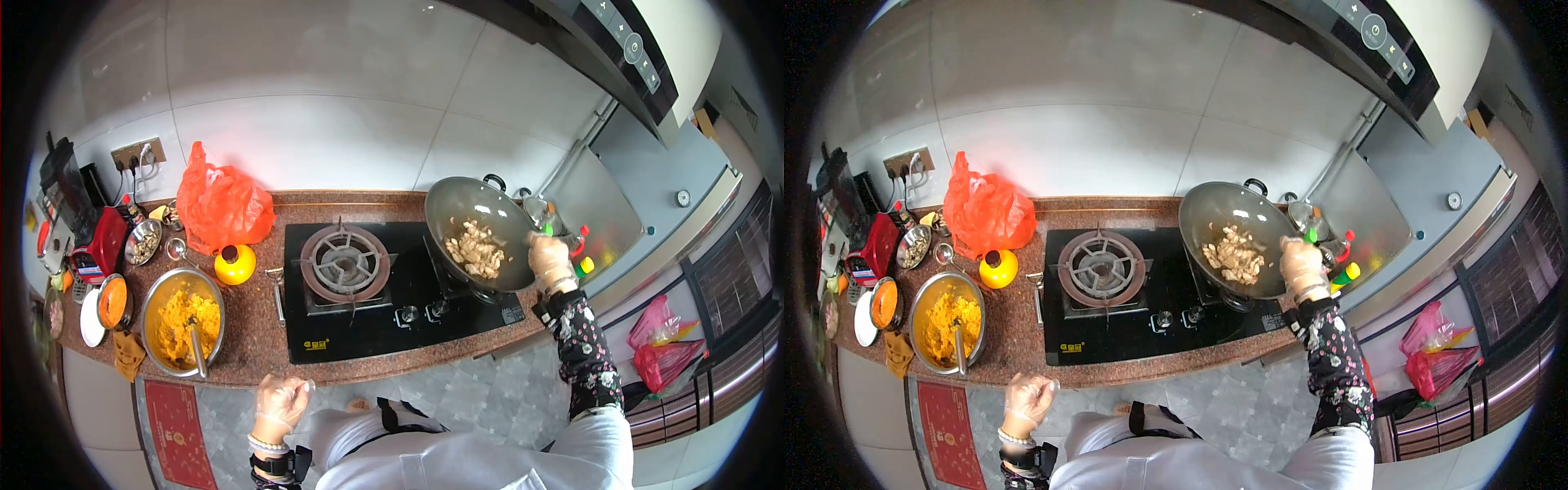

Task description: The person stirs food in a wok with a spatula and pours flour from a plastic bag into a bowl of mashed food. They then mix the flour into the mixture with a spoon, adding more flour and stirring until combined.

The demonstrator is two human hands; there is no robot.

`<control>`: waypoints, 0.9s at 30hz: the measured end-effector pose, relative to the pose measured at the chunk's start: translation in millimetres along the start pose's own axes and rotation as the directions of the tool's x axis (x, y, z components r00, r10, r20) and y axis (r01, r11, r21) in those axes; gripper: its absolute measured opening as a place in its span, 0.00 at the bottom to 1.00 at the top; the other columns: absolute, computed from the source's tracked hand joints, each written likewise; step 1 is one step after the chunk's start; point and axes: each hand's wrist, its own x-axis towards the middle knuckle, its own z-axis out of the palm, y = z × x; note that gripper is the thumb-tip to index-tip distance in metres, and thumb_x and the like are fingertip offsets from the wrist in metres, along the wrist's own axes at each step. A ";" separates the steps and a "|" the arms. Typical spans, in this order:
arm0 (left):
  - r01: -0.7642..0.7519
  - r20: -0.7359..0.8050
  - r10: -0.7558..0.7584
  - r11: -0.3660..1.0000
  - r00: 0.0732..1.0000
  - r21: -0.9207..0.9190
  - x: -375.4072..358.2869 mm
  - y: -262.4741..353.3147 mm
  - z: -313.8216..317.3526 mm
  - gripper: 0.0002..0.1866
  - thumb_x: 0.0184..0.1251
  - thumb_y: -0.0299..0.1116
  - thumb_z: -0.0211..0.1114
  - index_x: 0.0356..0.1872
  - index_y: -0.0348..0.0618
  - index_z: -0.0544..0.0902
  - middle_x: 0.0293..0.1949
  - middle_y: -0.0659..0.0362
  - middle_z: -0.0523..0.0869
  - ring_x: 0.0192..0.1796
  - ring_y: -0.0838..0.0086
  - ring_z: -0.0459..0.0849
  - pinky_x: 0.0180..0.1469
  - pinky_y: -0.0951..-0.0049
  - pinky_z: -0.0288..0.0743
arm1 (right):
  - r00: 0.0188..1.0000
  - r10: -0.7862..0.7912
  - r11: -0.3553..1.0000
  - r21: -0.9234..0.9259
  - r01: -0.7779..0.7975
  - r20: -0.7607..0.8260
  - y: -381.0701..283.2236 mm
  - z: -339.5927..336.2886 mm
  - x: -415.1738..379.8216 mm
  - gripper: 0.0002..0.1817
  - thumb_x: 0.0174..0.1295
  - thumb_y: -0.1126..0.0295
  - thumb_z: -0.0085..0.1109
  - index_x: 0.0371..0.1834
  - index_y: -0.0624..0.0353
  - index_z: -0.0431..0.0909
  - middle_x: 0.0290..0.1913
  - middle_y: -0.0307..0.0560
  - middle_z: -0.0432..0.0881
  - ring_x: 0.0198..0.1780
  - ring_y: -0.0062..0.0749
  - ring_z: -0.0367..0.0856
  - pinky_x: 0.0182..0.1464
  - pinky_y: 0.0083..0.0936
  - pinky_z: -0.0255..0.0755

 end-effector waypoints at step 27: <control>0.124 0.014 -0.125 0.991 0.992 0.048 -14.5 -6.7 -2.5 0.10 0.61 0.37 0.65 0.24 0.44 0.83 0.19 0.55 0.82 0.25 0.57 0.80 0.35 0.60 0.71 | 0.999 -0.032 0.999 -0.028 0.031 -0.042 -5.2 -16.1 -7.7 0.07 0.55 0.73 0.55 0.36 0.50 0.80 0.31 0.50 0.84 0.33 0.47 0.86 0.34 0.41 0.79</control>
